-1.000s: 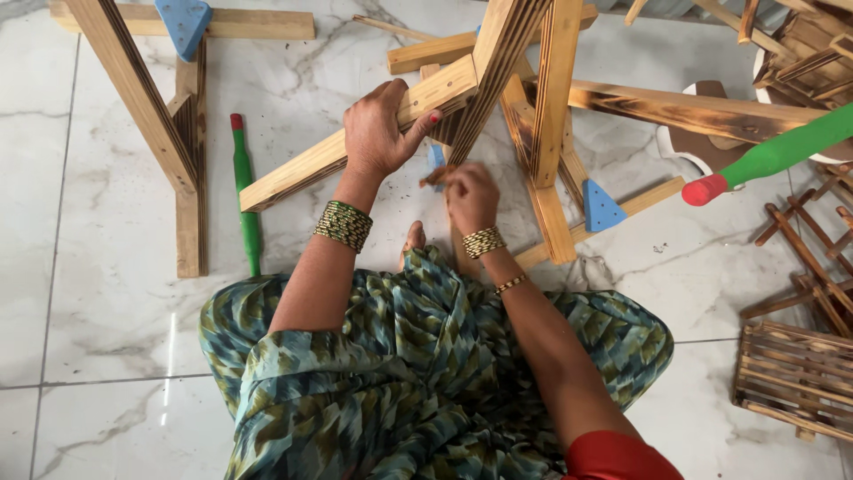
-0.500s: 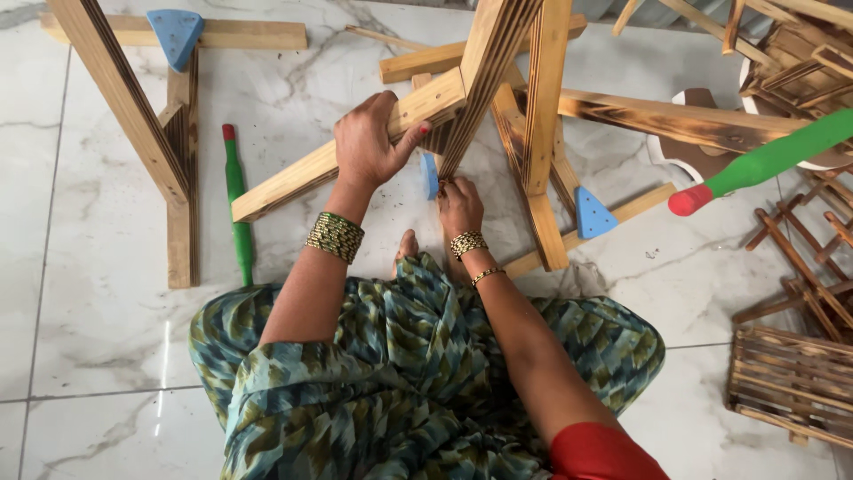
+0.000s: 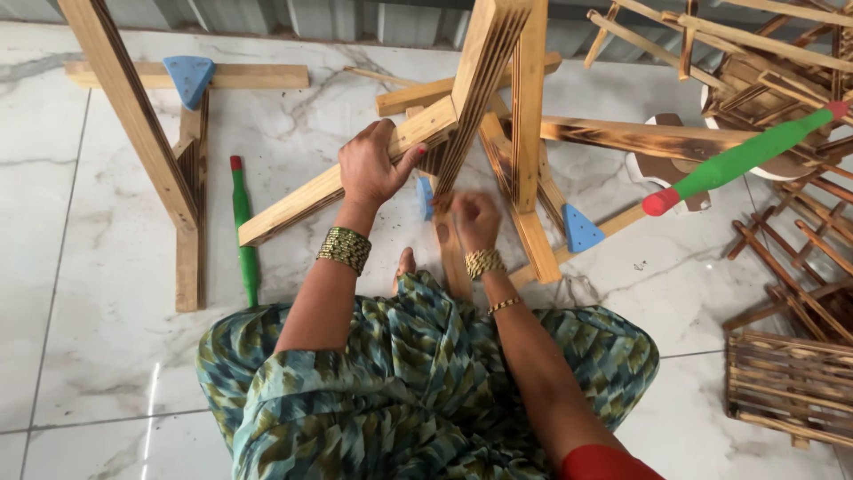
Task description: The person sits on the floor and assembles a wooden frame, fitting crossbars into the joints of a leg assembly. They rub each wooden piece with an orange abrasive pad or cloth before fitting it, then press the joints together and reposition the frame.
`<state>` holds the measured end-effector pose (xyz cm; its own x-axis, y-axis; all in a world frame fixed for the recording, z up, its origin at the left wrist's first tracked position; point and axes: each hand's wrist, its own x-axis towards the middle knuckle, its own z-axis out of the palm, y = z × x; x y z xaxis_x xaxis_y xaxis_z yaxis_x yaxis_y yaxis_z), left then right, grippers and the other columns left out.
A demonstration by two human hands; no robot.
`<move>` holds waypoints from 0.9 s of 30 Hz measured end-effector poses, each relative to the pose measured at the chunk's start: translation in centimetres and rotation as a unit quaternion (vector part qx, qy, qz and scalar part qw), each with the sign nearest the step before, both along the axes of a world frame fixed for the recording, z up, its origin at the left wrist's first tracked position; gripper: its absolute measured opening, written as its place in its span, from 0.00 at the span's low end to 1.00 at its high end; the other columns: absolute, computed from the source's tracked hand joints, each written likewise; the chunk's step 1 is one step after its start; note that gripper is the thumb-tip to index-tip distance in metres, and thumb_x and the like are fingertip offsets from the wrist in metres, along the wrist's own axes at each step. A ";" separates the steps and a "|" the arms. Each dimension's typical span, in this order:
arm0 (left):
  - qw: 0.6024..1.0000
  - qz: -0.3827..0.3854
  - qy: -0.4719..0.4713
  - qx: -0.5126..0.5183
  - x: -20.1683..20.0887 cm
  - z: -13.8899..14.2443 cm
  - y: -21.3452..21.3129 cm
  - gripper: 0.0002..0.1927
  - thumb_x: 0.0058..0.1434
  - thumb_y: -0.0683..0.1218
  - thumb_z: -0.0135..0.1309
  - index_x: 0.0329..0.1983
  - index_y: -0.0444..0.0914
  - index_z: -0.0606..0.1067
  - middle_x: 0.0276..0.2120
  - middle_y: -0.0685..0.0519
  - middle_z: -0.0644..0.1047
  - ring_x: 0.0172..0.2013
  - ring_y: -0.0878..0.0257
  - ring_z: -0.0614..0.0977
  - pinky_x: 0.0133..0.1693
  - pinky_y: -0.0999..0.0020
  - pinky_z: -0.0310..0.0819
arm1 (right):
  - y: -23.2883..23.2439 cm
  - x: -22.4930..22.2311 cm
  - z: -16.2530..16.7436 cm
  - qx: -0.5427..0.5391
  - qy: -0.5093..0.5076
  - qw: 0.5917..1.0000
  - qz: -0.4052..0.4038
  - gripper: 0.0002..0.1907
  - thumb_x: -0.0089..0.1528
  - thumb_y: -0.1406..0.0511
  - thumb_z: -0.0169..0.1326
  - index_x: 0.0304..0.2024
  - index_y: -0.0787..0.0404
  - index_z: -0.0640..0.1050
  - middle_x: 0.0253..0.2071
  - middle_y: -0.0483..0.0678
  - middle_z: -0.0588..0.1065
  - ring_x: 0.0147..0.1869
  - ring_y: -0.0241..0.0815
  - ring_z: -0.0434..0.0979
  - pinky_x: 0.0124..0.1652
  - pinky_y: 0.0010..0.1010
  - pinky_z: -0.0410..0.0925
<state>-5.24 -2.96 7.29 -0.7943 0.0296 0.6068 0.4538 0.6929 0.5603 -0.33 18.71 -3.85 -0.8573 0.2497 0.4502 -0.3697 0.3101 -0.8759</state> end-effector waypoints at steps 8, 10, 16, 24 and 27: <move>1.000 0.011 -0.029 -0.004 -0.1 0.0 0.4 0.33 0.61 0.73 0.52 0.31 0.38 0.71 0.30 0.48 0.77 0.32 0.43 0.80 0.31 0.49 0.72 | -2.3 -4.2 21.6 -0.015 0.270 0.962 -0.032 0.06 0.70 0.70 0.56 0.36 0.62 0.76 0.35 0.40 0.74 0.30 0.25 0.54 0.28 0.18 0.50; 0.999 0.013 -0.036 -0.003 -0.1 0.1 0.4 0.34 0.61 0.74 0.52 0.31 0.38 0.71 0.30 0.48 0.77 0.31 0.44 0.80 0.31 0.49 0.72 | -1.8 -5.5 25.9 -0.013 0.307 0.951 -0.026 0.07 0.68 0.69 0.58 0.42 0.65 0.73 0.35 0.37 0.68 0.35 0.29 0.60 0.37 0.28 0.57; 0.999 0.005 -0.034 0.000 0.1 0.3 0.3 0.35 0.62 0.75 0.51 0.30 0.38 0.70 0.29 0.48 0.77 0.31 0.43 0.80 0.31 0.50 0.72 | -0.5 -8.2 27.1 -0.108 0.301 0.936 0.145 0.19 0.71 0.72 0.62 0.33 0.63 0.64 0.29 0.36 0.61 0.31 0.29 0.54 0.34 0.29 0.50; 1.000 -0.003 -0.018 -0.001 0.2 0.1 0.1 0.35 0.64 0.75 0.50 0.32 0.37 0.69 0.29 0.47 0.76 0.30 0.42 0.79 0.31 0.49 0.71 | -2.3 -4.1 14.4 -0.114 0.078 0.990 -0.021 0.11 0.71 0.64 0.52 0.50 0.66 0.80 0.34 0.38 0.70 0.35 0.29 0.62 0.36 0.23 0.58; 1.000 0.005 0.010 -0.006 0.0 0.1 0.1 0.34 0.65 0.74 0.49 0.33 0.38 0.70 0.29 0.47 0.76 0.30 0.42 0.79 0.30 0.49 0.71 | -2.3 -2.3 6.5 0.048 0.110 0.990 -0.073 0.08 0.71 0.66 0.52 0.46 0.66 0.79 0.41 0.47 0.75 0.47 0.43 0.75 0.50 0.32 0.68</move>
